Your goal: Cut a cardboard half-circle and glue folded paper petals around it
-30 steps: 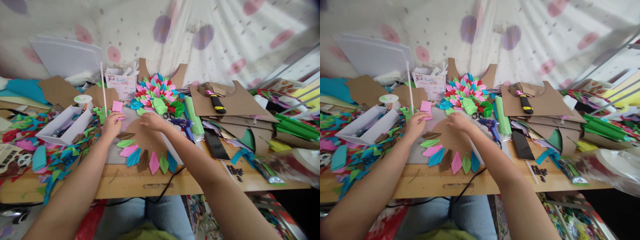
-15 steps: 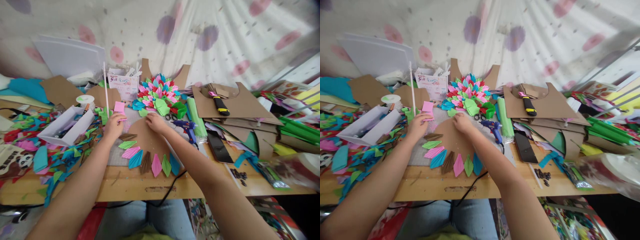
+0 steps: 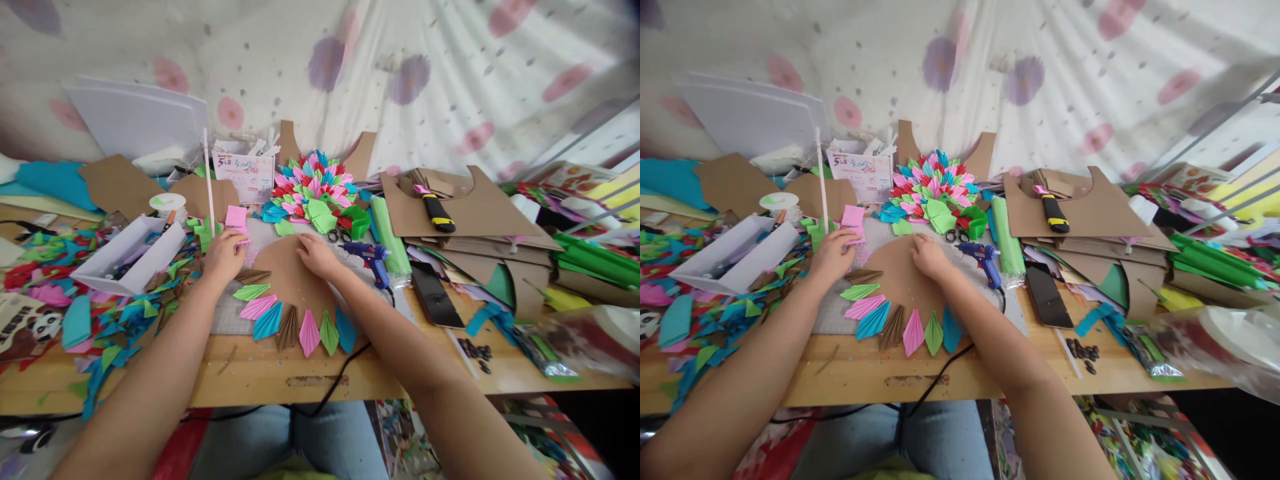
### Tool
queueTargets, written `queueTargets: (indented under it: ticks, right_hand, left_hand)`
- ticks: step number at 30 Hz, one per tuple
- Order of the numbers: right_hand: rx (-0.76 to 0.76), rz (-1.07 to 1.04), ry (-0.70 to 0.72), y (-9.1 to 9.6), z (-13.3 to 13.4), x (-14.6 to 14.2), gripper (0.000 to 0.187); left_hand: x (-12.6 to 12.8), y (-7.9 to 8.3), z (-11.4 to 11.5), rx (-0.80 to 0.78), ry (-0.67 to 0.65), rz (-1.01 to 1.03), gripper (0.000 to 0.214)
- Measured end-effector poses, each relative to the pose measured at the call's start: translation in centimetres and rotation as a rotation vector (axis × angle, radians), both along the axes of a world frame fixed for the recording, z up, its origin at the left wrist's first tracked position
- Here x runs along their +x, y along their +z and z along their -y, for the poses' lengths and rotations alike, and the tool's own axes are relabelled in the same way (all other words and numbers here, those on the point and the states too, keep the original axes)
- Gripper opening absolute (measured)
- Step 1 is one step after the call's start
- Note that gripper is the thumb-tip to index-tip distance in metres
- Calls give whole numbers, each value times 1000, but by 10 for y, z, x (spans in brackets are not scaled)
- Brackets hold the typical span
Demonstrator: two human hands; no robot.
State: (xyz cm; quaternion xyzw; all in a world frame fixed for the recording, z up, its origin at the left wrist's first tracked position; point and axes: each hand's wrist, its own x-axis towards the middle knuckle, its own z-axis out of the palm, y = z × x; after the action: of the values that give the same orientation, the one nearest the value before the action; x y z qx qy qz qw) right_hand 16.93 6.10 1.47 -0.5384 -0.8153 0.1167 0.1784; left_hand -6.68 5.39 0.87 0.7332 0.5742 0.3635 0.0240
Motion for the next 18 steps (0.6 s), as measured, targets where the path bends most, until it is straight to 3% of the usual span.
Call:
queueTargets:
  ticks: [6,13,18]
  right_hand:
    - [-5,-5,4,0,2,-1,43]
    - [-25,46,32,-1,9,2,38]
    - [-18,52,43,-3,14,4,39]
  left_hand:
    - [-3,2,0,-39,31,-75,34]
    - [-7,-2,0,-162,35,-365,39]
    - [-7,-1,0,-192,26,-426,42]
